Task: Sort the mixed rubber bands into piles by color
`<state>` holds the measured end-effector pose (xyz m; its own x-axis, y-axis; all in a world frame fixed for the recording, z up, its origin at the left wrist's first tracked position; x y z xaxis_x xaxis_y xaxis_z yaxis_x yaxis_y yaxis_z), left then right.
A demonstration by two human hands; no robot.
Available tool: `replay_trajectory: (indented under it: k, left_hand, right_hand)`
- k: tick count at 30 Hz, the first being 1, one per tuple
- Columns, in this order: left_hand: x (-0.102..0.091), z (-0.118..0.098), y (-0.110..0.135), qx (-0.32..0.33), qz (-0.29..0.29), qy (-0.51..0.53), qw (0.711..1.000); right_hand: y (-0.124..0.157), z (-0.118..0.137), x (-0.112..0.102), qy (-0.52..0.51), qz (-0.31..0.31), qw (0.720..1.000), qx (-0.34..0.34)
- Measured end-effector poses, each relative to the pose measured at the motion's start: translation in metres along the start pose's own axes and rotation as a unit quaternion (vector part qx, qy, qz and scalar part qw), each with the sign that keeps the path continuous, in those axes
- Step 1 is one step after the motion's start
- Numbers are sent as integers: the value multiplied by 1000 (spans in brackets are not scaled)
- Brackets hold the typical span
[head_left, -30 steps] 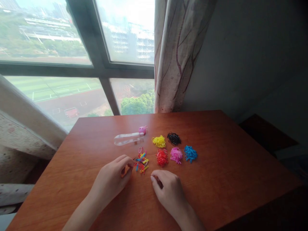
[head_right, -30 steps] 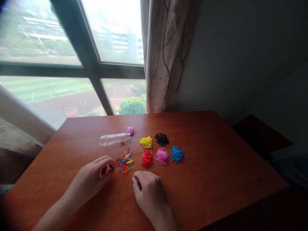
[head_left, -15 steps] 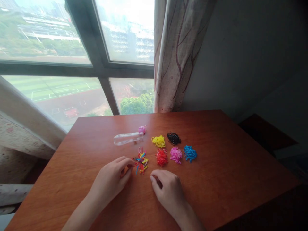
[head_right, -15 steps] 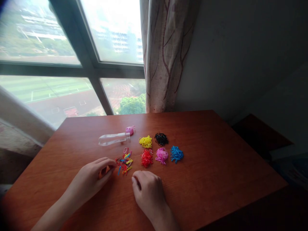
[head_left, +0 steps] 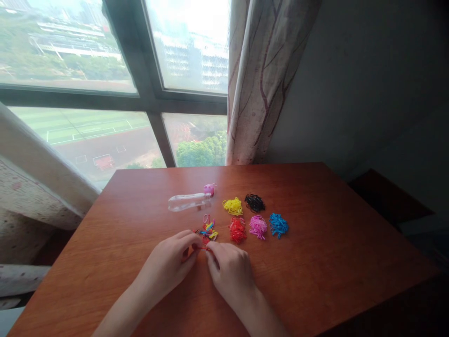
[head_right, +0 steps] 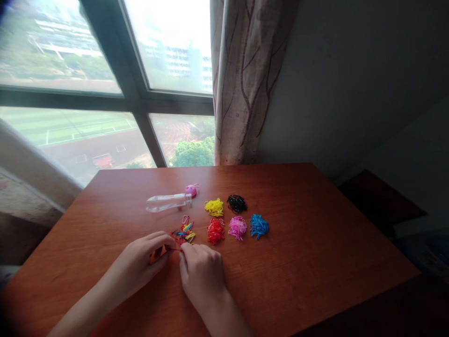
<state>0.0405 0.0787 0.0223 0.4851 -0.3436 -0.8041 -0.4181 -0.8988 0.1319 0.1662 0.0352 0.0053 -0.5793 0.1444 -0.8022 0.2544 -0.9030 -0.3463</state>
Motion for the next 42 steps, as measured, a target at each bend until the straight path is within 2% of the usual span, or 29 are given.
replay_trajectory:
  k: [7, 11, 15, 19, 23, 26, 29, 33, 42]
  left_hand:
    - [-7, 4, 0, -2, -24, 43, 999]
    - [-6, -2, -4, 6, -30, 84, 996]
    - [-7, -18, -13, 15, -26, 111, 993]
    - [-5, -42, -30, 53, -35, 101, 993]
    - [10, -61, -51, 73, -17, 66, 995]
    - [21, -67, -63, 76, -7, 50, 996]
    - [25, -66, -66, 71, -9, 43, 997]
    - [20, -55, -60, 56, -25, 27, 998]
    - [3, -27, -27, 27, -31, 24, 999]
  right_hand:
    - [7, -10, -5, -21, -13, 999, 35]
    - [16, -13, -11, -28, -29, 998, 41]
    - [27, -18, -18, -22, -51, 998, 42]
    - [32, -20, -19, -28, -51, 997, 44]
    - [32, -22, -16, -50, -39, 997, 54]
    - [31, -23, -15, -60, -40, 996, 54]
    - [31, -23, -15, -66, -40, 995, 56]
    - [30, -21, -17, -75, -41, 995, 58]
    - [30, -21, -14, -36, -24, 997, 64]
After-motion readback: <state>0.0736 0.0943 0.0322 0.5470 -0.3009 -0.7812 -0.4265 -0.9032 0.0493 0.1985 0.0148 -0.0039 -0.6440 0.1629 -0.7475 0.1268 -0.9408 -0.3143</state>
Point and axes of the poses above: each hand's wrist, its own y-axis away from the middle knuckle, its own x-axis out of the palm, z = x × y, the point moved 7 cm from there along -y, towards the middle knuckle, and after that the axes turned 7 degrees about -x, right-handed, at the moved point
